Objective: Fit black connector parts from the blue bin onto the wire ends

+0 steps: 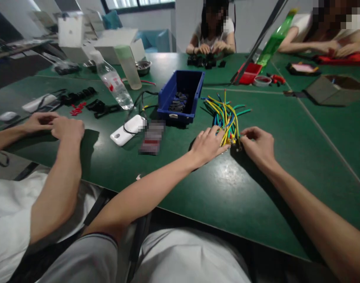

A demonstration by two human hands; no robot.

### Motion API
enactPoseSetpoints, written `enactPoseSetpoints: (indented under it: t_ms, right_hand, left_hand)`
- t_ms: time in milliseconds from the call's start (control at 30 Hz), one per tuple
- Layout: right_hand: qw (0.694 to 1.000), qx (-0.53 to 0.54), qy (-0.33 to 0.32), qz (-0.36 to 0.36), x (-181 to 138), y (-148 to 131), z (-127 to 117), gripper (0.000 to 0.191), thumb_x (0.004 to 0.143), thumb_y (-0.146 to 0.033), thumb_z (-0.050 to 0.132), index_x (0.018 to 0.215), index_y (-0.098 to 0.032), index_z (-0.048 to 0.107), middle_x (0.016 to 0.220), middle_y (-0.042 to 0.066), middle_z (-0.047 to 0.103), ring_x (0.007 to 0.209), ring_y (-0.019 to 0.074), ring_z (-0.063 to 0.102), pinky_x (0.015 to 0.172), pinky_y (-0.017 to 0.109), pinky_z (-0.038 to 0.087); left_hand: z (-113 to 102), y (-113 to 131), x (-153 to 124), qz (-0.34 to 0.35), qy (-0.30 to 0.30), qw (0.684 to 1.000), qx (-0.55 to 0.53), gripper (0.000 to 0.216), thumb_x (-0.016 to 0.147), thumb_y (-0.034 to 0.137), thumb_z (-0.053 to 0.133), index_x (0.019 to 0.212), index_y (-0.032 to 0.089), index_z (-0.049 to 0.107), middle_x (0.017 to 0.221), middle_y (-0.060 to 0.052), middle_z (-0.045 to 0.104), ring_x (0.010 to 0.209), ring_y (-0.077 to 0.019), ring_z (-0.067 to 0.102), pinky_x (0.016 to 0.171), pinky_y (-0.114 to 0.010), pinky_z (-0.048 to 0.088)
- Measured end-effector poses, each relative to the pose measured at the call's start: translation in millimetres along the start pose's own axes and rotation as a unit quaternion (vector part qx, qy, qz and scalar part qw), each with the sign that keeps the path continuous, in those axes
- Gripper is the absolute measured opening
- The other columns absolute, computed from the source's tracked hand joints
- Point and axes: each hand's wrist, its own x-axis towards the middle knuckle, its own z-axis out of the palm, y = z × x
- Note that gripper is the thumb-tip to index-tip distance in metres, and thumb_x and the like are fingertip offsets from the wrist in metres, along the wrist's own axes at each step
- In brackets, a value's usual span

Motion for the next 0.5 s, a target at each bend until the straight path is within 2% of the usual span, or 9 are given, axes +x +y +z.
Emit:
enactPoseSetpoints:
  t_ms: [100, 267, 367, 500]
  right_hand:
    - [1.000, 0.008, 0.021, -0.007, 2, -1, 4, 0.024, 0.067, -0.015, 0.051, 0.082, -0.008, 0.068, 0.068, 0.003, 0.062, 0.057, 0.0075, 0.048, 0.059, 0.020, 0.041]
    - [0.999, 0.007, 0.028, -0.035, 2, 1, 6, 0.033, 0.070, -0.017, 0.045, 0.086, 0.002, 0.069, 0.070, 0.002, 0.062, 0.063, 0.0034, 0.052, 0.065, 0.019, 0.039]
    - [0.998, 0.001, 0.043, -0.055, 3, 5, 5, 0.045, 0.073, -0.022, 0.038, 0.088, 0.009, 0.065, 0.068, -0.002, 0.057, 0.071, 0.0043, 0.057, 0.066, 0.020, 0.035]
    - [0.997, -0.002, 0.032, -0.074, 6, 9, 4, 0.053, 0.072, -0.023, 0.028, 0.089, 0.015, 0.060, 0.068, -0.005, 0.053, 0.081, 0.0089, 0.060, 0.063, 0.020, 0.031]
  left_hand:
    - [6, -2, 2, 0.008, 0.003, 1.000, 0.008, 0.040, 0.092, 0.045, 0.045, 0.120, 0.016, 0.045, 0.124, -0.010, 0.045, 0.113, -0.0246, 0.050, 0.093, -0.039, 0.045]
    - [14, -1, 3, 0.007, -0.006, 1.000, 0.001, 0.041, 0.094, 0.046, 0.040, 0.123, 0.018, 0.040, 0.125, -0.010, 0.039, 0.122, -0.0306, 0.045, 0.096, -0.049, 0.041]
    - [12, 0, 4, -0.006, -0.020, 1.000, -0.011, 0.041, 0.095, 0.049, 0.035, 0.122, 0.019, 0.040, 0.126, -0.009, 0.038, 0.122, -0.0304, 0.045, 0.097, -0.050, 0.039]
    - [9, 1, 6, -0.021, -0.035, 0.999, -0.023, 0.038, 0.094, 0.048, 0.037, 0.121, 0.020, 0.041, 0.129, -0.008, 0.037, 0.121, -0.0280, 0.044, 0.098, -0.044, 0.038]
